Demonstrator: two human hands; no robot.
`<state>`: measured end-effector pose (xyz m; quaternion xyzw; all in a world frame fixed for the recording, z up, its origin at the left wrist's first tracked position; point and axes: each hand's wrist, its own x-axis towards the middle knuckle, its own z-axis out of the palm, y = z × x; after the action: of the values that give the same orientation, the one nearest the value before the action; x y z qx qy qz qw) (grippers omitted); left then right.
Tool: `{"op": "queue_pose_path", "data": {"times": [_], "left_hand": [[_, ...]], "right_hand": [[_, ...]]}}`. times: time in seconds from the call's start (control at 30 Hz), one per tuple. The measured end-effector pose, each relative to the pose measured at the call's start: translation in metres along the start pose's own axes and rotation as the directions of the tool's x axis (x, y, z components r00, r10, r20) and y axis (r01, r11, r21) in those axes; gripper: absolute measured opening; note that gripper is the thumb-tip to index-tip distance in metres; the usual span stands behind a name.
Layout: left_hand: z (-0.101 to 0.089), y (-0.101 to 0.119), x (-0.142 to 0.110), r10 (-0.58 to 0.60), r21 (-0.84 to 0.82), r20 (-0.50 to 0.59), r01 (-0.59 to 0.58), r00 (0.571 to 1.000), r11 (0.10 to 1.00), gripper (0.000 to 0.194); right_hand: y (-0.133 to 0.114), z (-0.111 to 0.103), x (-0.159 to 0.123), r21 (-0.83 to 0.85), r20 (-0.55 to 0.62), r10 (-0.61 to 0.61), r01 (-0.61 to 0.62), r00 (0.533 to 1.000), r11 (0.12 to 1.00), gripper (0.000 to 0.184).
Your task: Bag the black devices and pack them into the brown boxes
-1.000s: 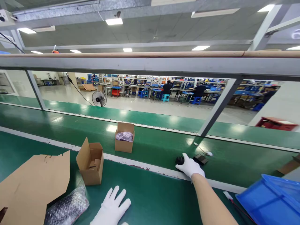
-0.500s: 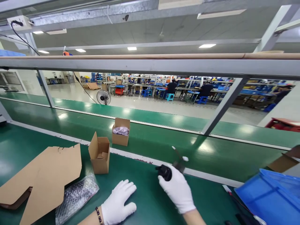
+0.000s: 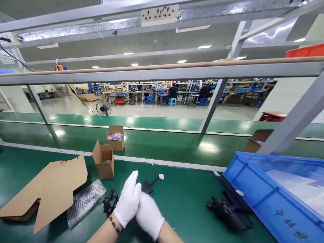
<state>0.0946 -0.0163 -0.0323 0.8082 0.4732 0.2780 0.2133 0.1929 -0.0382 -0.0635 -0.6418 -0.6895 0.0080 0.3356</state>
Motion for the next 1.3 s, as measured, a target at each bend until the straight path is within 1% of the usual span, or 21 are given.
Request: {"op": "queue_pose_path", "data": {"times": [0.03,0.1,0.17,0.2,0.3,0.33,0.37,0.5,0.53,0.6,0.63,0.7,0.77,0.8,0.87,0.93,1.03,1.1,1.17,1.23,1.3], "left_hand": [[0.004,0.001,0.005,-0.074,0.049,0.094,0.07,0.993,0.996,0.051],[0.013,0.0,0.013,-0.203,0.179,0.23,0.164,0.952,0.97,0.053],[0.021,-0.003,0.016,-0.277,0.247,0.293,0.208,0.915,0.946,0.056],[0.023,-0.005,0.015,-0.289,0.246,0.307,0.218,0.907,0.944,0.059],[0.024,-0.015,0.009,-0.289,0.204,0.349,0.229,0.892,0.952,0.065],[0.023,-0.019,0.007,-0.294,0.193,0.36,0.238,0.885,0.952,0.064],[0.02,-0.022,0.006,-0.303,0.184,0.369,0.25,0.879,0.951,0.061],[0.005,-0.03,0.006,-0.303,0.123,0.377,0.277,0.875,0.953,0.037],[0.002,-0.03,0.007,-0.283,0.054,0.369,0.284,0.885,0.957,0.032],[-0.002,-0.026,0.008,-0.225,-0.218,0.366,0.318,0.903,0.923,0.024],[-0.002,-0.024,0.008,-0.196,-0.393,0.371,0.345,0.908,0.852,0.023],[-0.001,-0.02,0.008,-0.156,-0.682,0.385,0.394,0.91,0.616,0.029],[0.002,-0.018,0.007,-0.136,-0.809,0.377,0.397,0.916,0.433,0.038],[0.004,-0.017,0.007,-0.127,-0.842,0.349,0.37,0.929,0.392,0.042],[0.006,-0.018,0.006,-0.105,-0.871,0.274,0.292,0.956,0.395,0.046],[0.007,-0.019,0.005,-0.089,-0.861,0.225,0.241,0.97,0.448,0.044],[0.009,-0.019,0.004,-0.107,-0.833,0.237,0.259,0.966,0.489,0.046],[0.01,-0.019,0.005,-0.112,-0.833,0.241,0.265,0.964,0.486,0.051],[0.011,-0.018,0.009,-0.12,-0.846,0.233,0.262,0.965,0.465,0.057],[0.009,-0.017,0.013,-0.161,-0.861,0.228,0.276,0.96,0.427,0.062],[0.004,-0.015,0.016,-0.213,-0.871,0.242,0.309,0.947,0.382,0.072]], "right_hand": [[0.019,-0.009,0.003,-0.017,0.025,0.011,-0.01,1.0,1.0,0.039],[0.059,-0.02,0.011,-0.084,0.079,0.067,-0.061,0.995,0.995,0.046],[0.092,-0.022,0.019,-0.135,0.127,0.112,-0.094,0.986,0.986,0.058],[0.103,-0.021,0.022,-0.143,0.163,0.109,-0.086,0.981,0.986,0.056],[0.116,-0.016,0.026,-0.097,0.274,0.02,0.007,0.962,0.995,0.021],[0.115,-0.016,0.025,-0.076,0.287,-0.008,0.031,0.958,0.997,0.011],[0.113,-0.018,0.024,-0.06,0.283,-0.023,0.041,0.959,0.997,0.01],[0.104,-0.035,0.016,-0.006,0.174,-0.016,0.017,0.985,1.0,0.018],[0.102,-0.039,0.015,0.028,0.145,-0.015,0.011,0.989,1.0,0.022],[0.098,-0.042,0.013,0.204,0.074,0.034,-0.049,0.997,0.978,0.03],[0.094,-0.04,0.012,0.339,0.044,0.093,-0.102,0.995,0.935,0.034],[0.082,-0.033,0.012,0.608,0.027,0.237,-0.204,0.971,0.767,0.043],[0.065,-0.023,0.012,0.746,0.057,0.321,-0.254,0.945,0.616,0.051],[0.055,-0.018,0.011,0.777,0.08,0.325,-0.264,0.942,0.571,0.053],[0.037,-0.007,0.01,0.82,0.138,0.305,-0.282,0.942,0.499,0.05],[0.023,0.002,0.008,0.851,0.2,0.273,-0.305,0.941,0.427,0.046],[0.017,0.013,0.005,0.869,0.227,0.273,-0.321,0.935,0.376,0.042],[0.021,0.016,0.005,0.877,0.192,0.232,-0.273,0.954,0.395,0.044],[0.028,0.013,0.006,0.854,0.14,0.169,-0.205,0.976,0.477,0.05],[0.039,-0.003,0.006,0.76,0.077,0.193,-0.183,0.978,0.623,0.054],[0.055,-0.036,0.005,0.574,-0.036,0.3,-0.226,0.953,0.787,0.053]]}}
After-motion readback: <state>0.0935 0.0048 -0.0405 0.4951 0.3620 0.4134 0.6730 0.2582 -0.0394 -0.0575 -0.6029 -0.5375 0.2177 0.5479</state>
